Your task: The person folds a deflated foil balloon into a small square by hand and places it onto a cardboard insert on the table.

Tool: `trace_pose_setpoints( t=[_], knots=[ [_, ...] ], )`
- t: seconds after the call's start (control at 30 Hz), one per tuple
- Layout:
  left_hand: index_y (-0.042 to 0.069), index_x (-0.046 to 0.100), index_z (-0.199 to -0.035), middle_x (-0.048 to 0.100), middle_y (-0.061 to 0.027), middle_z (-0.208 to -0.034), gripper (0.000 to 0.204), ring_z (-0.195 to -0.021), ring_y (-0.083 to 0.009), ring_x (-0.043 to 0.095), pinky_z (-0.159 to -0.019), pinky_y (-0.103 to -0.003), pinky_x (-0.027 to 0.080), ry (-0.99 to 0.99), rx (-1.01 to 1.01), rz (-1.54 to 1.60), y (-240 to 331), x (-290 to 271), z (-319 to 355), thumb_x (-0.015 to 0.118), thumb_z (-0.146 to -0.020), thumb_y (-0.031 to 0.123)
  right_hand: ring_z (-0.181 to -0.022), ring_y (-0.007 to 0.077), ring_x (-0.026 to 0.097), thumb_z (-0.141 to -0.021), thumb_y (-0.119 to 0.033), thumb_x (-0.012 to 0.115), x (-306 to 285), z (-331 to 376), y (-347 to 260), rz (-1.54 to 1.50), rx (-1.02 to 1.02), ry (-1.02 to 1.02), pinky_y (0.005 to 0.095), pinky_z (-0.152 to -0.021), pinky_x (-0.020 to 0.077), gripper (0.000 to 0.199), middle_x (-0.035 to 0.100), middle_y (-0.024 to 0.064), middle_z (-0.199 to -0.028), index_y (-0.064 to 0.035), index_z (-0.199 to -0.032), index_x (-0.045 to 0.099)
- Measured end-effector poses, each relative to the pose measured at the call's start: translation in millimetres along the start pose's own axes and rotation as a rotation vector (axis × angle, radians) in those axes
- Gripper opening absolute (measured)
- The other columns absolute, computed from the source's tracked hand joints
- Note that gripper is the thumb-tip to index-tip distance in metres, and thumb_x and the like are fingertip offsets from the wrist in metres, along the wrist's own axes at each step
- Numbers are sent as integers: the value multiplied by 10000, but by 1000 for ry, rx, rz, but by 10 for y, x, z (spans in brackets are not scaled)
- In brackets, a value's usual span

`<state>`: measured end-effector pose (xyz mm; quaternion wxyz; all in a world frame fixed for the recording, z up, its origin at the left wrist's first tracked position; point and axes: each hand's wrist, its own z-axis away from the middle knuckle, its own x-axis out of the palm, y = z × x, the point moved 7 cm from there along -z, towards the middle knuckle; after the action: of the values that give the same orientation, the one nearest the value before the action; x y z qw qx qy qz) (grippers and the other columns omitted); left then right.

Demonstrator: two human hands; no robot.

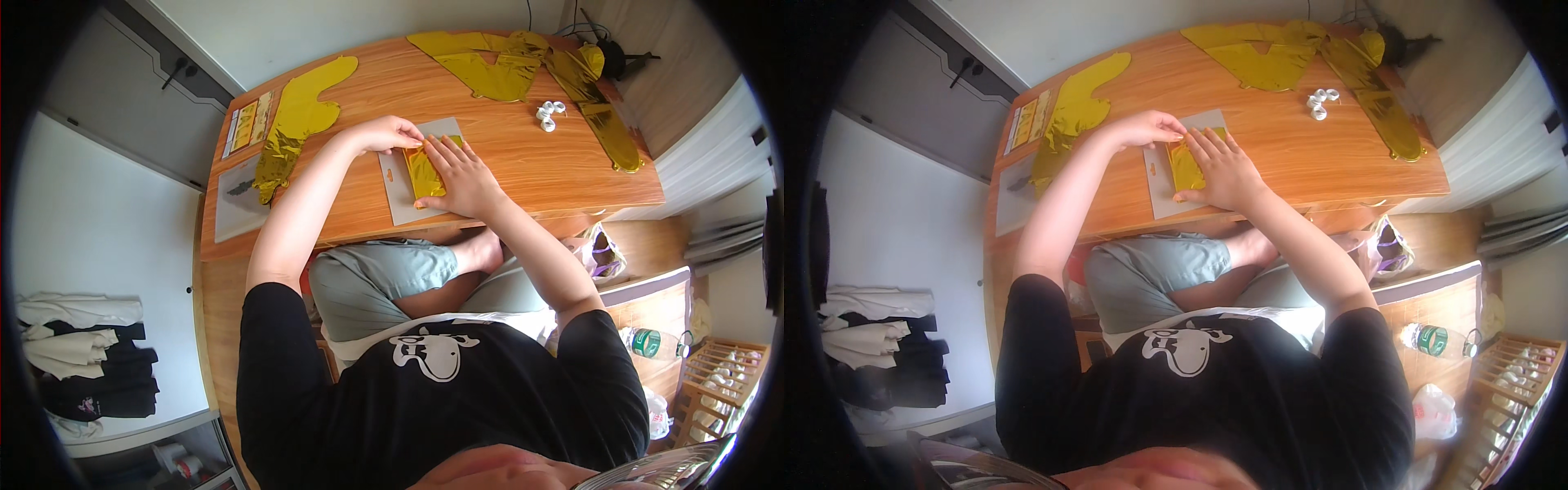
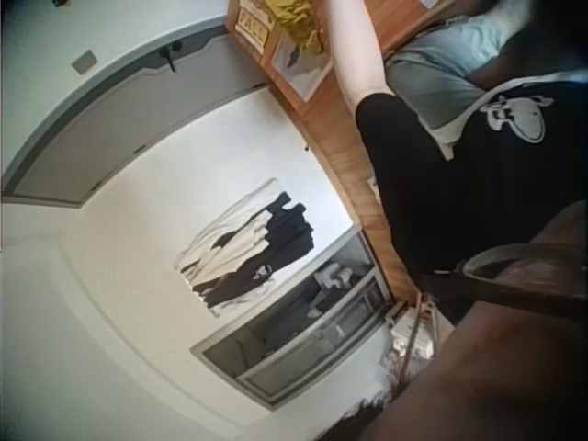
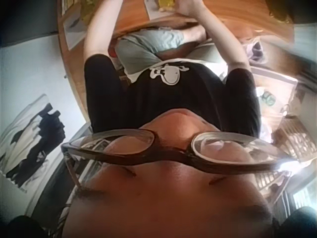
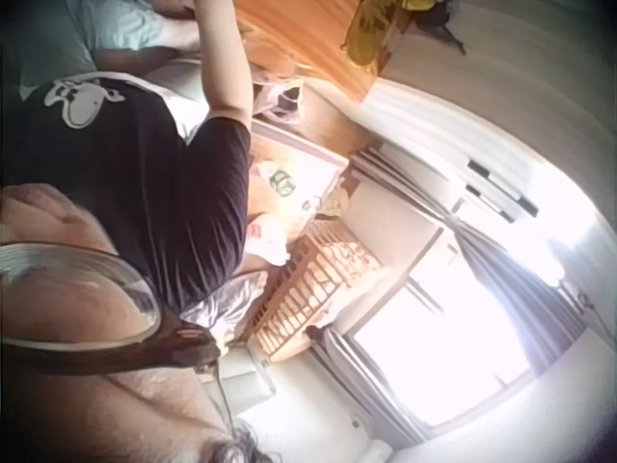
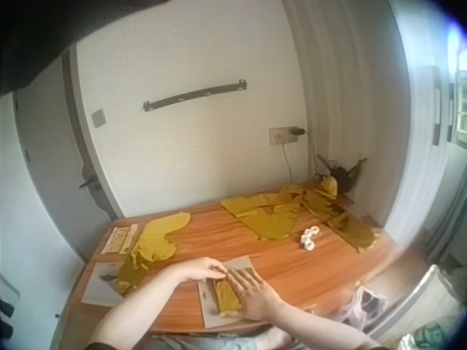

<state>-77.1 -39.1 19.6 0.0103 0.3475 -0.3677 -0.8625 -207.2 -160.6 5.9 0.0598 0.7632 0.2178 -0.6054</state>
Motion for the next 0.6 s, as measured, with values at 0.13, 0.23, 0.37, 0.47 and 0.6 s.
trace_pose_setpoints(
  t=[0.13, 0.23, 0.37, 0.47, 0.6],
  knots=[
    [115, 632, -1336, 669, -16, -1243, 369, -1075, -119, 642, -892, -289, 516, -45, -88, 141, -212, -34, -111, 571, -1057, 350, -1539, 336, 294, -824, -820, 576, -33, -24, -56, -6, -14, 6, 486, -1266, 229, 1160, 339, 173, -1646, -8, -1598, 280],
    [108, 633, -1321, 671, -21, -1189, 363, -1037, -124, 645, -875, -303, 534, -85, -42, 358, -255, -47, -192, 582, -1054, 348, -1541, 336, 291, -827, -816, 577, -25, -28, -60, -14, -18, -2, 487, -1265, 230, 1150, 336, 172, -1648, -20, -1601, 278],
    [85, 631, -1305, 688, -38, -1175, 364, -1019, -139, 671, -865, -323, 558, -145, -117, 282, -167, -39, -272, 609, -1041, 334, -1540, 337, 293, -821, -810, 593, -40, 1, -25, -39, -16, 25, 484, -1264, 235, 1147, 338, 171, -1647, -32, -1604, 278],
    [74, 635, -1281, 697, -38, -1166, 335, -1007, -140, 684, -866, -327, 567, -204, -159, 270, -178, -57, -327, 614, -1038, 304, -1539, 337, 294, -817, -808, 603, -46, -4, -28, -41, -10, 23, 483, -1263, 238, 1153, 341, 172, -1645, -34, -1606, 273],
    [72, 637, -1261, 698, -28, -1150, 276, -1017, -118, 681, -853, -303, 572, -300, -174, 289, -259, -67, -411, 602, -1037, 229, -1539, 337, 297, -813, -809, 606, -46, -9, -51, -43, -21, 37, 482, -1263, 237, 1163, 344, 179, -1642, -37, -1611, 259]
  ],
)
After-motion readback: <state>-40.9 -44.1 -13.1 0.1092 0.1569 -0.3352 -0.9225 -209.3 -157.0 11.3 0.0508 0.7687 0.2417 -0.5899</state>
